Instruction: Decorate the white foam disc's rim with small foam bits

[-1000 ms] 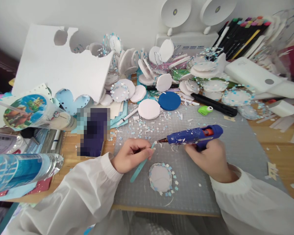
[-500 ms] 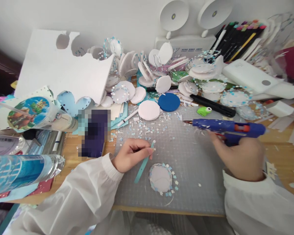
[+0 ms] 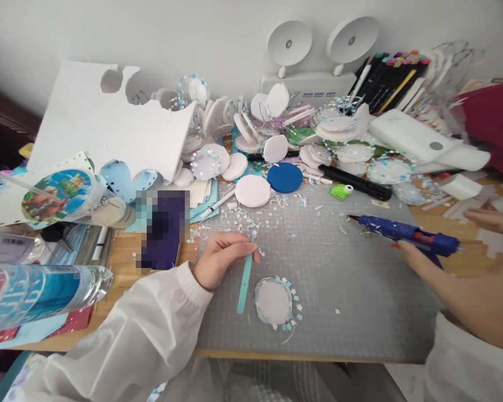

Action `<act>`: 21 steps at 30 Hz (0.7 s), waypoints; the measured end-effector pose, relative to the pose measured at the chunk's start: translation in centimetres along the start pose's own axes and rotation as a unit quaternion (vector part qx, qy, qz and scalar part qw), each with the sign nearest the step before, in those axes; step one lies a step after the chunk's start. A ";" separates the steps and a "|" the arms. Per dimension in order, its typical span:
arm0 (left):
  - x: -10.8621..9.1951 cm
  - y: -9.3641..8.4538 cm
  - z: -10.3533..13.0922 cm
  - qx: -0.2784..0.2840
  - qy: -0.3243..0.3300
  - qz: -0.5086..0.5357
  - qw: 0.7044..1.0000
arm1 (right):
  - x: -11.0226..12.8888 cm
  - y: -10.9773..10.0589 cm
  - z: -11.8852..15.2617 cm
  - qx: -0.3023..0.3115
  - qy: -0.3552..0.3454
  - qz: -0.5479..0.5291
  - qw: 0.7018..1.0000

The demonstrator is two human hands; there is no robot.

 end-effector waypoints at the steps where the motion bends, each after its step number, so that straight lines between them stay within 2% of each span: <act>1: 0.0 0.0 0.0 -0.006 -0.005 0.013 1.000 | 0.5 -0.5 -0.5 -0.035 0.027 0.053 0.998; 2: 0.0 -0.1 0.0 -0.011 -0.006 0.024 1.000 | 1.7 -0.3 -0.8 -0.037 0.018 0.071 0.997; 5: -0.1 -0.4 -0.1 -0.032 -0.001 0.047 0.998 | 7.4 2.5 -0.7 -0.002 -0.123 0.056 0.991; 6: -0.1 -0.6 -0.1 -0.040 0.001 0.052 0.998 | 9.7 3.6 -0.1 0.008 -0.200 0.038 0.979; 8: -0.1 -0.9 -0.2 -0.057 0.006 0.063 0.996 | 13.3 6.8 1.1 0.067 -0.309 0.027 0.948; 9: -0.1 -1.1 -0.2 -0.066 0.010 0.071 0.995 | 14.8 8.2 1.7 0.098 -0.357 0.022 0.929; 11: -0.1 -1.4 -0.3 -0.084 0.017 0.093 0.992 | 16.9 10.2 2.6 0.116 -0.422 0.015 0.899; 14: 0.0 -1.5 -0.3 -0.097 0.018 0.120 0.988 | 18.6 12.0 3.2 0.104 -0.468 0.024 0.877; 17: 0.1 -1.2 -0.2 -0.087 0.011 0.109 0.990 | 19.0 12.1 3.4 0.074 -0.494 0.009 0.866; 19: 0.0 -0.9 -0.2 -0.069 0.008 0.079 0.994 | 18.5 11.4 3.1 0.050 -0.484 -0.024 0.873; 21: -0.2 -0.7 -0.2 -0.049 0.005 0.045 0.998 | 17.3 10.4 2.1 0.051 -0.432 -0.082 0.897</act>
Point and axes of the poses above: each hand's wrist, its own z-axis away from the middle knuckle, its own y-axis out of the palm, x = y × z, the point moved 10 cm from there along -z, towards the middle knuckle, and after that the axes turned 11 degrees about y, right-handed, at the moved point
